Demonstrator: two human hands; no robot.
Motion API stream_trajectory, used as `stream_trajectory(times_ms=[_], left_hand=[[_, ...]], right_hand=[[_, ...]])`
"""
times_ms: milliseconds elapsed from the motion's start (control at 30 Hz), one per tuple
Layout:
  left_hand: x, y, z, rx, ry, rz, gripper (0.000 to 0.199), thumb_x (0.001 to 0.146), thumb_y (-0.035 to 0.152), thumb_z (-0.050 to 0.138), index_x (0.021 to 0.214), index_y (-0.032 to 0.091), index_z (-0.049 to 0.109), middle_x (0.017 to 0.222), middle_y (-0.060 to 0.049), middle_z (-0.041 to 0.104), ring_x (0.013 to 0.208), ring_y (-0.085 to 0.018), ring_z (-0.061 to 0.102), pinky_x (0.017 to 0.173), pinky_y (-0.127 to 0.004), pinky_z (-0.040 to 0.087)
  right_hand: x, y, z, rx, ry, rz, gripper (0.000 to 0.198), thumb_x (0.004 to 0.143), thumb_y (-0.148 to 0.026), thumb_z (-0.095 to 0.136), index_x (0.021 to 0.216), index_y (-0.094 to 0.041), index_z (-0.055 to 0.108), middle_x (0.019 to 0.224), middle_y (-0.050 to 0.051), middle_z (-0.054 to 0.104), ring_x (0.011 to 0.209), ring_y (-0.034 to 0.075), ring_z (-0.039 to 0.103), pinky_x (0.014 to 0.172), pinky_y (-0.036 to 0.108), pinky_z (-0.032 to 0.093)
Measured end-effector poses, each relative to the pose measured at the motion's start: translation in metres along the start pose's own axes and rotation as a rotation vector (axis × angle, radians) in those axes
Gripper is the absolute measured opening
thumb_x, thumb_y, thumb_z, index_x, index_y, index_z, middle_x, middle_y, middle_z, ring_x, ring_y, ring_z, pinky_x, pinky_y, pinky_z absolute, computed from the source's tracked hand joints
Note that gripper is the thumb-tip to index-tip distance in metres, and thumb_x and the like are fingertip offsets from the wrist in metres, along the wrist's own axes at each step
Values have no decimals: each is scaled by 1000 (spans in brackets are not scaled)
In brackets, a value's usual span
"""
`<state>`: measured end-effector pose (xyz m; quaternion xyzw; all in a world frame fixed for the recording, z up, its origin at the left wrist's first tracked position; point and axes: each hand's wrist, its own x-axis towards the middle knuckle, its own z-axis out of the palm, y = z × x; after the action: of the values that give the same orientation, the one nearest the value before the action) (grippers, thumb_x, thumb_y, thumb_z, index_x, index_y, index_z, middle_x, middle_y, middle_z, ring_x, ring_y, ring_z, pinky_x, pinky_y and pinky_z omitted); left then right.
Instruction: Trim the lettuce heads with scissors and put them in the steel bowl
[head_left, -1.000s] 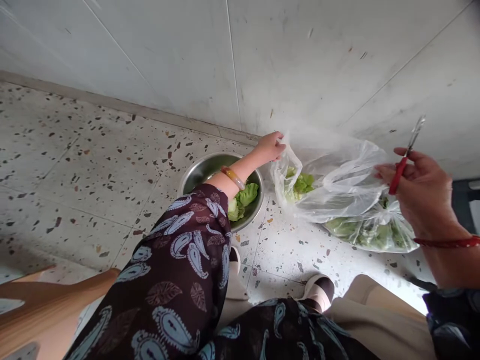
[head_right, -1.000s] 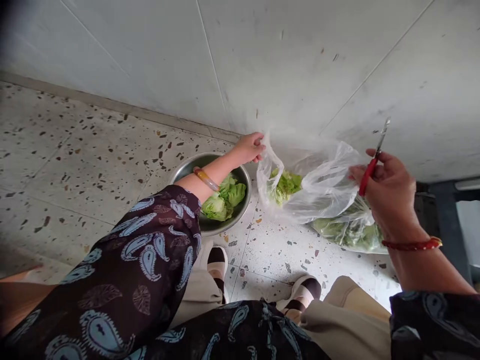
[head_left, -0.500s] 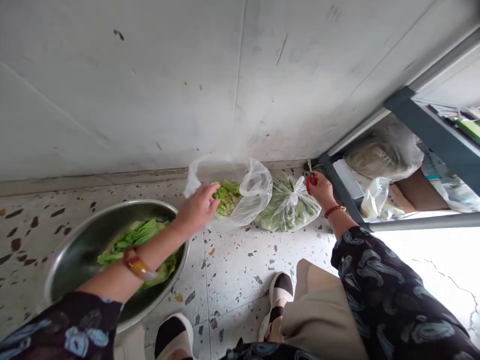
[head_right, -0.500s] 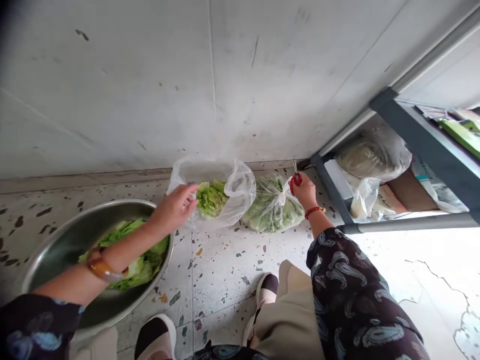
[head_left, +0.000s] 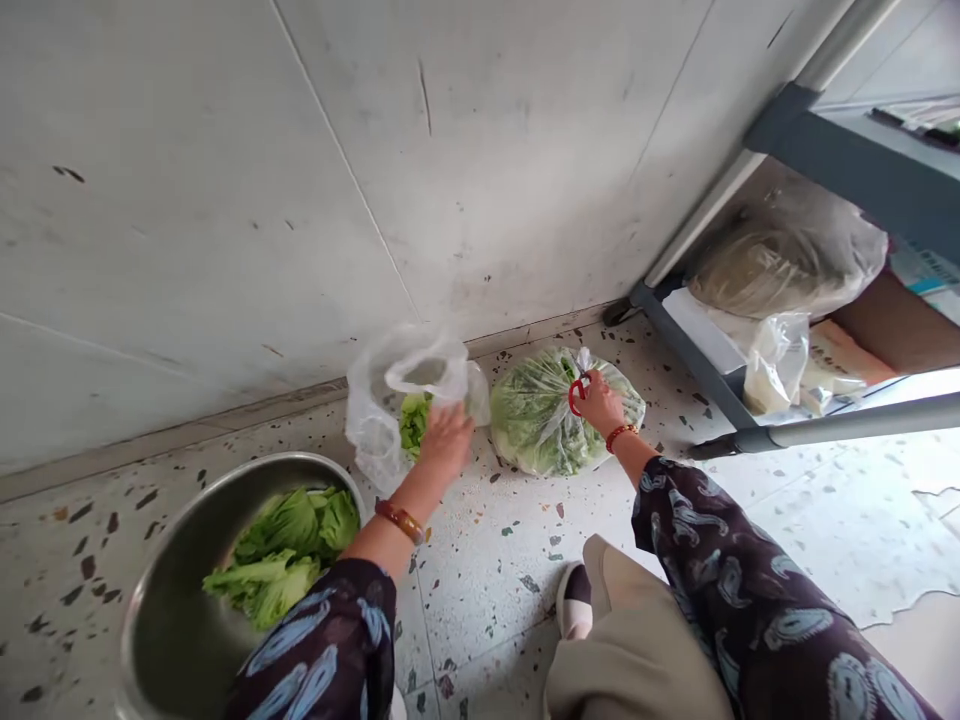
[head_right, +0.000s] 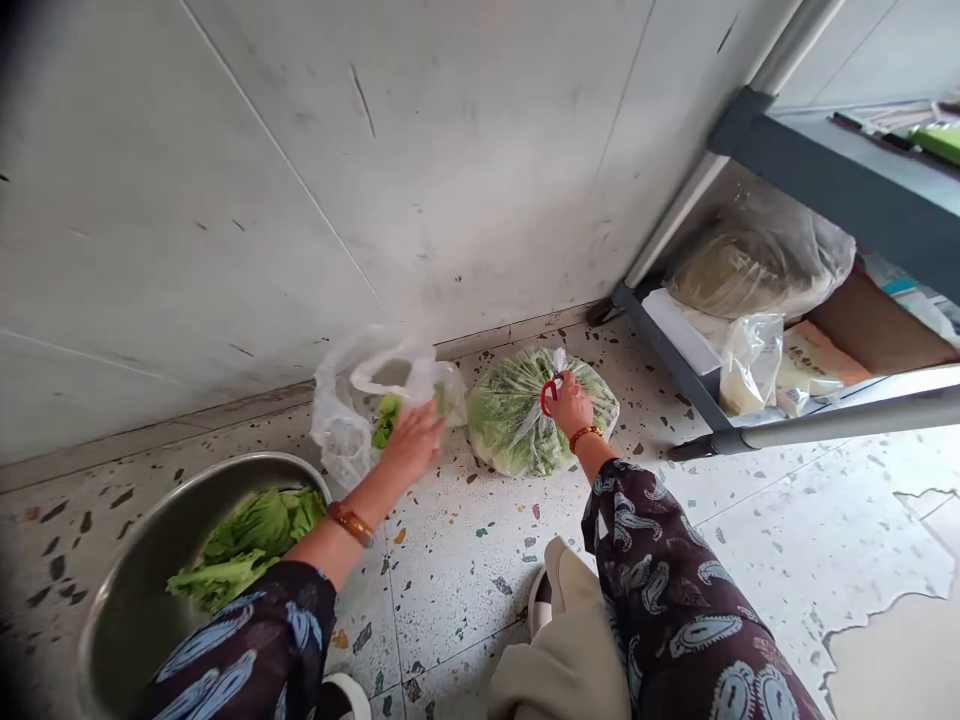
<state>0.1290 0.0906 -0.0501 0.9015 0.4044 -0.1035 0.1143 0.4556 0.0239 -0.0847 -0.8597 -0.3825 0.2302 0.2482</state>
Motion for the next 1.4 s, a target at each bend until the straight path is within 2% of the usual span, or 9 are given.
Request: stream_trajectory(times_ms=[100,233,367,533,667,900,1033,1267,1400], left_hand=[[-2,-36,11,26,-85,-274,49,88,20,68,137,15,67,154,-25,56,142,-44,54,122,-66,33],[-30,-39,21,30,-163,-271,49,89,19,65,138,20,67,159,-21,54,143,-44,53,119,-68,37],[-40,7,6,4,38,-152,44,92,21,63,135,29,68,150,-12,64,148,-45,46,122,-73,28],[-8,89,-16,-325,241,127,37,99,20,55,135,24,66,133,-14,72,127,-33,63,111,-57,51],[31,140,-5,-564,127,308,53,91,8,58,142,22,60,148,-14,62,132,-28,60,116,-49,51],[65,153,11,-756,-7,105,21,85,6,62,94,20,75,102,-7,69,96,-21,67,91,-37,58],[58,151,1,-971,22,0,14,86,11,65,92,20,74,96,-3,67,82,-16,63,76,-28,53],[21,160,-27,-973,80,-73,5,85,19,68,81,20,69,84,-2,64,72,-15,58,67,-28,47],[-8,153,-22,-1005,83,-212,8,86,26,67,80,22,66,81,-1,66,73,-16,60,68,-28,48]], right_hand=[[3,16,4,118,23,14,51,84,-28,62,134,-14,59,115,20,73,93,28,68,76,36,52],[-10,31,11,320,58,52,52,83,-40,62,127,-14,58,94,10,72,82,22,65,71,34,52],[-57,27,13,588,32,55,60,81,-54,67,128,-20,53,84,-1,68,69,16,62,62,28,51],[-120,18,-4,985,-57,32,55,79,-47,83,123,-27,57,81,-4,64,68,15,61,62,28,52],[-135,24,-11,993,-135,20,54,83,-45,83,126,-28,56,79,-4,64,64,14,58,59,27,51],[-123,42,-17,1055,-43,74,51,85,-46,81,126,-29,56,84,-2,69,69,17,63,61,31,53],[-114,40,-29,1019,69,25,51,86,-43,79,130,-30,56,89,1,70,75,19,66,68,35,57],[-115,17,-38,815,-136,-172,57,91,-34,73,144,-28,55,81,-1,67,70,18,60,70,34,54],[-127,6,-29,776,-234,-292,62,90,-27,71,149,-27,53,77,-3,62,67,15,56,67,30,52]])
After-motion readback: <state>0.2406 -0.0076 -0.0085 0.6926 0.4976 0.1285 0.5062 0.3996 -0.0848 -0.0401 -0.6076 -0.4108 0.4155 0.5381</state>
